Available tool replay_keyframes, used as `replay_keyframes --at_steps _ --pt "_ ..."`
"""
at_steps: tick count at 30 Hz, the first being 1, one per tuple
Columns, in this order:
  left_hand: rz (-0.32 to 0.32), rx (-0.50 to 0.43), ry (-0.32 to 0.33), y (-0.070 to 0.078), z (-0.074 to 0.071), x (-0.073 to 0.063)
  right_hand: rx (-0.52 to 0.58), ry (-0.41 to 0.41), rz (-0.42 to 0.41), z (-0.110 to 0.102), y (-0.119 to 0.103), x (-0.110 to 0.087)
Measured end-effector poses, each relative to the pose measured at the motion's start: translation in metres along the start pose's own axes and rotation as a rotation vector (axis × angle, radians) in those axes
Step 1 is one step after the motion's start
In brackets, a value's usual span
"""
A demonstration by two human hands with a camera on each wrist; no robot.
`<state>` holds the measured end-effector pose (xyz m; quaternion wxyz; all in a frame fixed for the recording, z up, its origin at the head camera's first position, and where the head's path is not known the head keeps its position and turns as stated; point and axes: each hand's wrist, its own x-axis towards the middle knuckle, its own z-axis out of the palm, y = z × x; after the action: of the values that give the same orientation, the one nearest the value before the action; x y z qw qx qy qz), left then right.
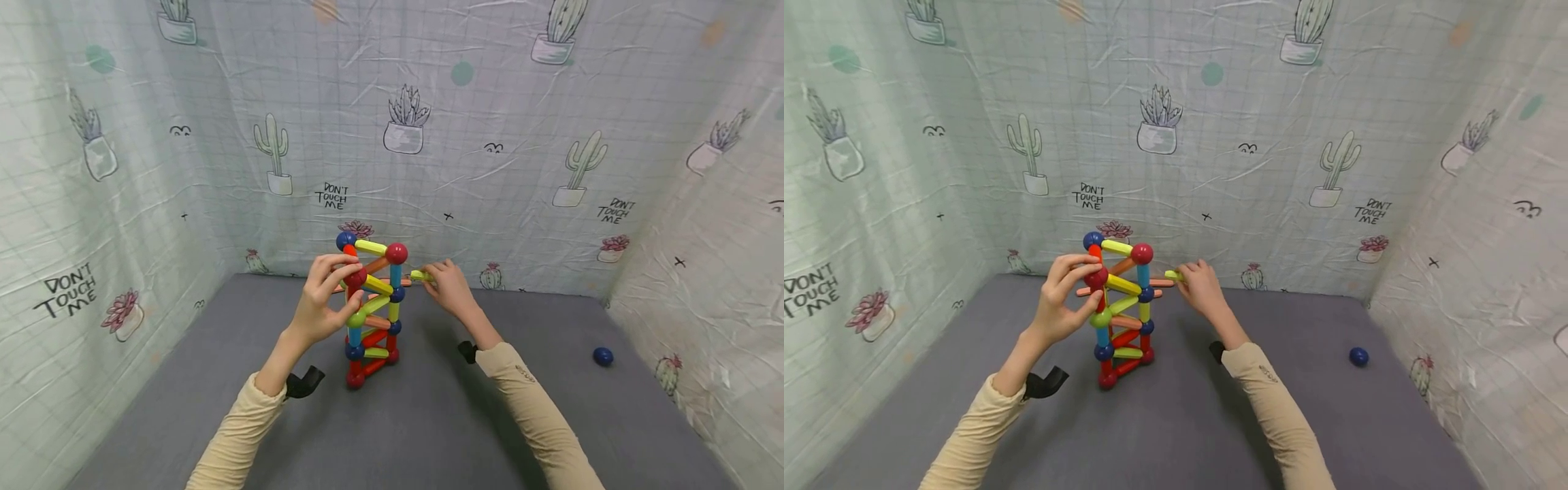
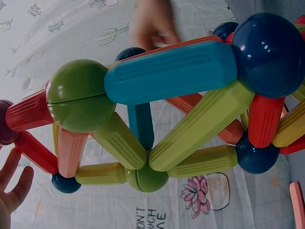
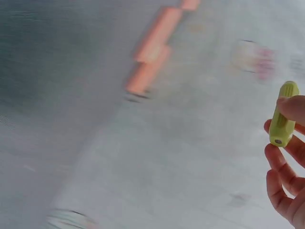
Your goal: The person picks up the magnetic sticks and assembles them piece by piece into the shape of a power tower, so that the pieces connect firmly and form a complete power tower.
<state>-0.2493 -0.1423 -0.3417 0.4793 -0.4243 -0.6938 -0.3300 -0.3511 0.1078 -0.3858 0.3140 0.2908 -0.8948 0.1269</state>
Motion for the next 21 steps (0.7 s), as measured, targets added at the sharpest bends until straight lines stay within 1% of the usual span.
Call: replay_keyframes --at_steps 6,8,10,13,16,18,21 --pt "0.002 0.019 0.001 0.000 -0.001 -0.001 0.016 0.284 -0.164 -0.062 -0.031 0.009" --pt "0.005 0.019 -0.002 0.000 -0.001 0.000 0.020 0.360 -0.214 -0.078 -0.040 0.012" --pt "0.007 0.021 -0.003 0.001 0.000 0.000 0.043 0.414 -0.271 -0.090 -0.051 0.014" --pt "0.003 0.037 0.002 0.001 0.000 -0.001 0.115 0.433 -0.374 -0.099 -0.067 0.017" --pt "-0.005 0.062 0.017 0.001 0.002 -0.001 0.155 0.388 -0.459 -0.098 -0.081 0.021" --pt "-0.010 0.087 0.028 0.001 0.003 -0.002 0.155 0.347 -0.478 -0.095 -0.086 0.023" --pt "-0.018 0.107 0.044 0.001 0.004 -0.002 0.165 0.301 -0.462 -0.089 -0.088 0.027"
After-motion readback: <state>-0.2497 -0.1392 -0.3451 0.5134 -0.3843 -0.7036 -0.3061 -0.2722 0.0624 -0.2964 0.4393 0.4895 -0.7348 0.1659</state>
